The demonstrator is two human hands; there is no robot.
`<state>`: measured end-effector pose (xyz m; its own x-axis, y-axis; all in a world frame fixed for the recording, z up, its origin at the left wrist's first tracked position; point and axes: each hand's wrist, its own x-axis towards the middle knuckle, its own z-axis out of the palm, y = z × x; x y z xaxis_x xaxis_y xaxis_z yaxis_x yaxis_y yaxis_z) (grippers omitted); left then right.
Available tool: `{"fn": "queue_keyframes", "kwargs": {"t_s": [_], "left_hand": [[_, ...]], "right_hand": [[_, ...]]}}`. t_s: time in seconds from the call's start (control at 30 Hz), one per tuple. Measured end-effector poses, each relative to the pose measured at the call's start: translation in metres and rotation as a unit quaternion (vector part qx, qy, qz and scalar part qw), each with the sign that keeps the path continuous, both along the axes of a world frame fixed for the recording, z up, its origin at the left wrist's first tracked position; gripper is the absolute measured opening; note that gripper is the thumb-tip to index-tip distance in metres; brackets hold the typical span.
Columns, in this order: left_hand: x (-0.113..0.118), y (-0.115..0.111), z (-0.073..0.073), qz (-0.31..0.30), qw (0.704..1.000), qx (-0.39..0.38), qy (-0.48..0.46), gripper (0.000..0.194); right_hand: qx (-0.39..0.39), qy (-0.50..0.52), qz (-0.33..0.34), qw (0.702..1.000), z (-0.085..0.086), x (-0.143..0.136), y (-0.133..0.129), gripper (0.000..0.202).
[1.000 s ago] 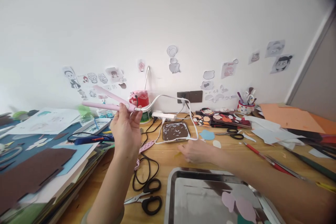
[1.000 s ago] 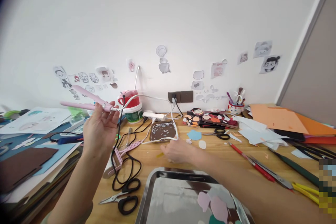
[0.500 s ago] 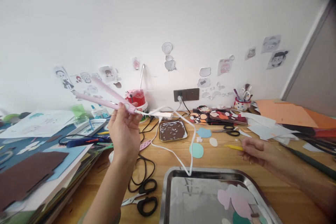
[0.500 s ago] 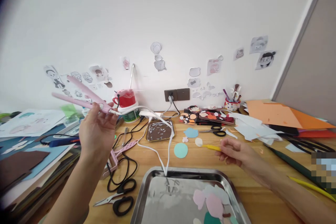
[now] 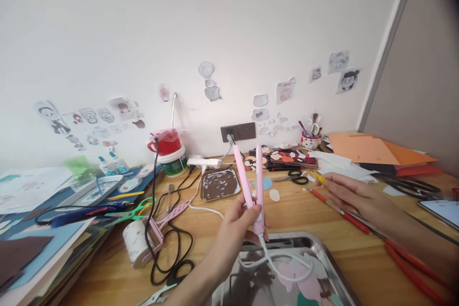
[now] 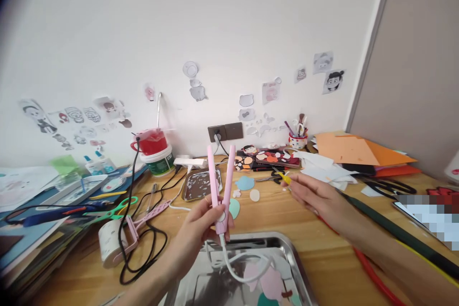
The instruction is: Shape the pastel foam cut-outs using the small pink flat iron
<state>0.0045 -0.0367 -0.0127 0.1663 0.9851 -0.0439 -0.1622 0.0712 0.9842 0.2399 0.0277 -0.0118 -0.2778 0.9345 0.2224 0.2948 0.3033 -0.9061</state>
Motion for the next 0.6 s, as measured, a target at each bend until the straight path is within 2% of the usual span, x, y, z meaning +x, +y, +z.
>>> {"fn": "queue_keyframes", "kwargs": {"t_s": [0.03,0.13,0.23,0.33,0.43,0.53,0.6], "left_hand": [[0.001,0.0,0.0,-0.004,1.0,-0.004,0.018,0.025],[0.005,-0.002,-0.001,-0.008,0.997,-0.011,0.07,0.025],[0.007,-0.004,-0.005,0.01,0.992,0.016,0.125,0.024],[0.007,-0.007,-0.009,0.049,0.975,0.036,0.215,0.027],[0.008,-0.01,-0.01,0.062,0.937,0.051,0.339,0.03],[0.009,-0.011,-0.01,0.089,0.895,0.087,0.428,0.031],[0.009,-0.011,-0.009,0.112,0.878,0.106,0.454,0.031]], "right_hand": [[0.031,-0.065,0.011,0.997,0.005,-0.001,-0.001,0.021],[0.153,-0.194,-0.038,0.968,0.023,-0.004,-0.005,0.025],[0.283,-0.285,-0.081,0.912,0.032,-0.009,-0.008,0.027],[0.379,-0.332,-0.081,0.86,0.027,-0.013,-0.007,0.028],[0.439,-0.355,-0.077,0.822,0.018,-0.013,-0.004,0.024],[0.461,-0.383,-0.066,0.798,0.013,-0.009,-0.001,0.02],[0.473,-0.376,-0.054,0.795,0.012,-0.006,0.001,0.019]]}}
